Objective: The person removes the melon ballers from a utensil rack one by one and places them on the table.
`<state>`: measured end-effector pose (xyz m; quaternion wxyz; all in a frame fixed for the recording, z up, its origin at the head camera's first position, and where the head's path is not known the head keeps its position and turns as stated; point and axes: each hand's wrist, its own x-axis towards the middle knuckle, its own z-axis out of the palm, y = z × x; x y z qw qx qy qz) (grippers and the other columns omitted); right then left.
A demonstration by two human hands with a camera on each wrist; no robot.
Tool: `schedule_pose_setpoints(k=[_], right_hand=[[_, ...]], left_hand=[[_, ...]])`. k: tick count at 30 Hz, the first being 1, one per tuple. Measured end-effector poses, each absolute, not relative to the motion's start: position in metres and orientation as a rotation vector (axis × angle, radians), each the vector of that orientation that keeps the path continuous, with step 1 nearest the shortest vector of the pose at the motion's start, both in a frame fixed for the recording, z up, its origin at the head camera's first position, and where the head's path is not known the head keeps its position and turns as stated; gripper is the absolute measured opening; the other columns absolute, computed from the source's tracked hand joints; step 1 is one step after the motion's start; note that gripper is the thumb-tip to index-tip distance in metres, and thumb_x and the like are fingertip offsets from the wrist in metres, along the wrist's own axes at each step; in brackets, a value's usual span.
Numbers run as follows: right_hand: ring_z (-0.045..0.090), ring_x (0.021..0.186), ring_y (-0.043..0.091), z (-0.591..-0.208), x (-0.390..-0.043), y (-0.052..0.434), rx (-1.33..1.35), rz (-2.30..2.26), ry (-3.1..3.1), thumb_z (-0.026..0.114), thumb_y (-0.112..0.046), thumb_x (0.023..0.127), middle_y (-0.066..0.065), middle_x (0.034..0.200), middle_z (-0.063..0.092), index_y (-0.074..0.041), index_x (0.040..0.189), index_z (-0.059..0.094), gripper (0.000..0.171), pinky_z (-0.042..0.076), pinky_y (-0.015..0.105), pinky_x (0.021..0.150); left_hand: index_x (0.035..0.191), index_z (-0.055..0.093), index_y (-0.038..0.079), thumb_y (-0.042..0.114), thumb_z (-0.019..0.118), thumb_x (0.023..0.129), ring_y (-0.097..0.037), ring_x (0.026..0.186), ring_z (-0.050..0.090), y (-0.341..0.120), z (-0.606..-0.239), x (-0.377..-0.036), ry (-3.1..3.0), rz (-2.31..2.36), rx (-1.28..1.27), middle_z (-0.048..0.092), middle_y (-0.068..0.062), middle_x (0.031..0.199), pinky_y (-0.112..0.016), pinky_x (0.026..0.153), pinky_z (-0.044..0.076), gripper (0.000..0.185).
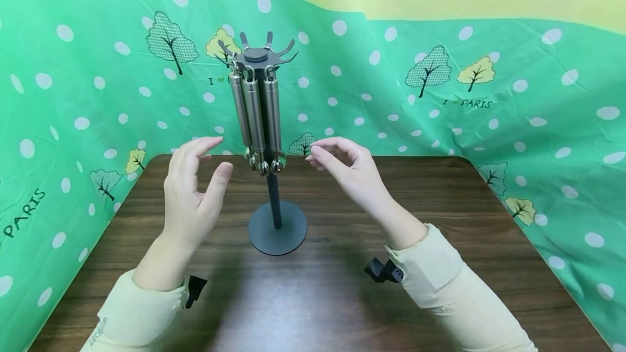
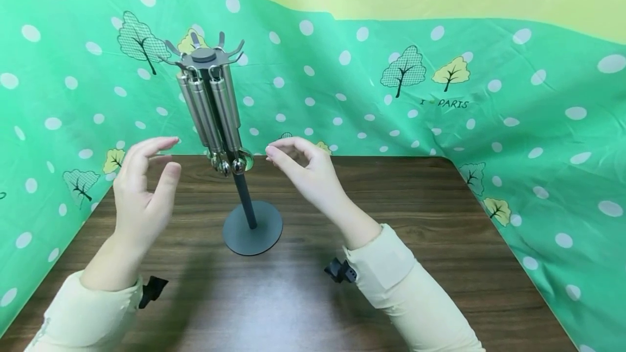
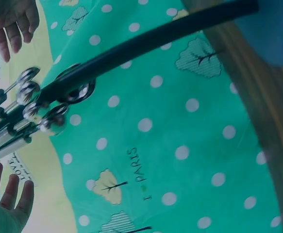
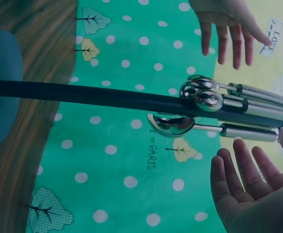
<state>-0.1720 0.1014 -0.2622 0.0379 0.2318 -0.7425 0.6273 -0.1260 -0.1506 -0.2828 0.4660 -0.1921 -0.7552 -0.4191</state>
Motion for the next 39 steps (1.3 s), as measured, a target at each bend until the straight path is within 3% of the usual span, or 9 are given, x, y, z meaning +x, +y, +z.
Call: schedule_pose_setpoints(k=[4, 9, 22, 31, 39], right_hand=[[0.07, 0.092, 0.016, -0.256, -0.171, 0.096, 0.749, 1.866, -2.294, 0.065, -0.016, 0.095, 0.012, 0.1, 0.073, -0.005, 0.113, 0.069, 0.021, 0.057, 0.031, 0.085], [0.069, 0.091, 0.015, -0.251, -0.17, 0.089, 0.746, 1.757, -2.352, 0.068, -0.021, 0.094, 0.005, 0.101, 0.073, -0.012, 0.115, 0.071, 0.024, 0.054, 0.028, 0.079], [0.067, 0.094, 0.012, -0.24, -0.171, 0.073, 0.791, 1.675, -2.396, 0.071, -0.03, 0.091, -0.001, 0.104, 0.072, -0.019, 0.122, 0.068, 0.032, 0.055, 0.035, 0.083], [0.067, 0.089, 0.016, -0.239, -0.179, 0.063, 0.793, 1.677, -2.356, 0.073, -0.028, 0.089, 0.002, 0.102, 0.071, -0.018, 0.118, 0.068, 0.031, 0.056, 0.037, 0.081], [0.065, 0.088, 0.013, -0.239, -0.18, 0.057, 0.776, 1.656, -2.354, 0.075, -0.029, 0.088, 0.0, 0.095, 0.071, -0.016, 0.115, 0.07, 0.031, 0.054, 0.038, 0.077]], left_hand=[[0.122, 0.063, -0.002, 0.057, 0.05, 0.098, -0.032, 0.115, 0.056, -0.153, -0.268, -0.129, -1.852, -0.998, -0.489, 0.065, -0.019, 0.121, -0.027, 0.096, 0.044, 0.064], [0.127, 0.06, -0.002, 0.058, 0.049, 0.098, -0.032, 0.122, 0.054, -0.155, -0.254, -0.134, -1.854, -0.954, -0.521, 0.063, -0.018, 0.129, -0.029, 0.099, 0.043, 0.068], [0.139, 0.053, 0.0, 0.067, 0.046, 0.094, -0.022, 0.137, 0.046, -0.144, -0.207, -0.149, -1.827, -0.953, -0.587, 0.054, -0.012, 0.145, -0.038, 0.105, 0.042, 0.081], [0.14, 0.054, 0.004, 0.026, 0.061, 0.095, -0.009, 0.138, 0.043, -0.134, -0.186, -0.164, -1.82, -1.058, -0.576, 0.052, -0.006, 0.147, -0.031, 0.108, 0.039, 0.05], [0.145, 0.048, 0.004, 0.03, 0.053, 0.1, -0.01, 0.14, 0.041, -0.136, -0.179, -0.178, -1.872, -1.031, -0.659, 0.049, -0.01, 0.15, -0.03, 0.111, 0.038, 0.052]])
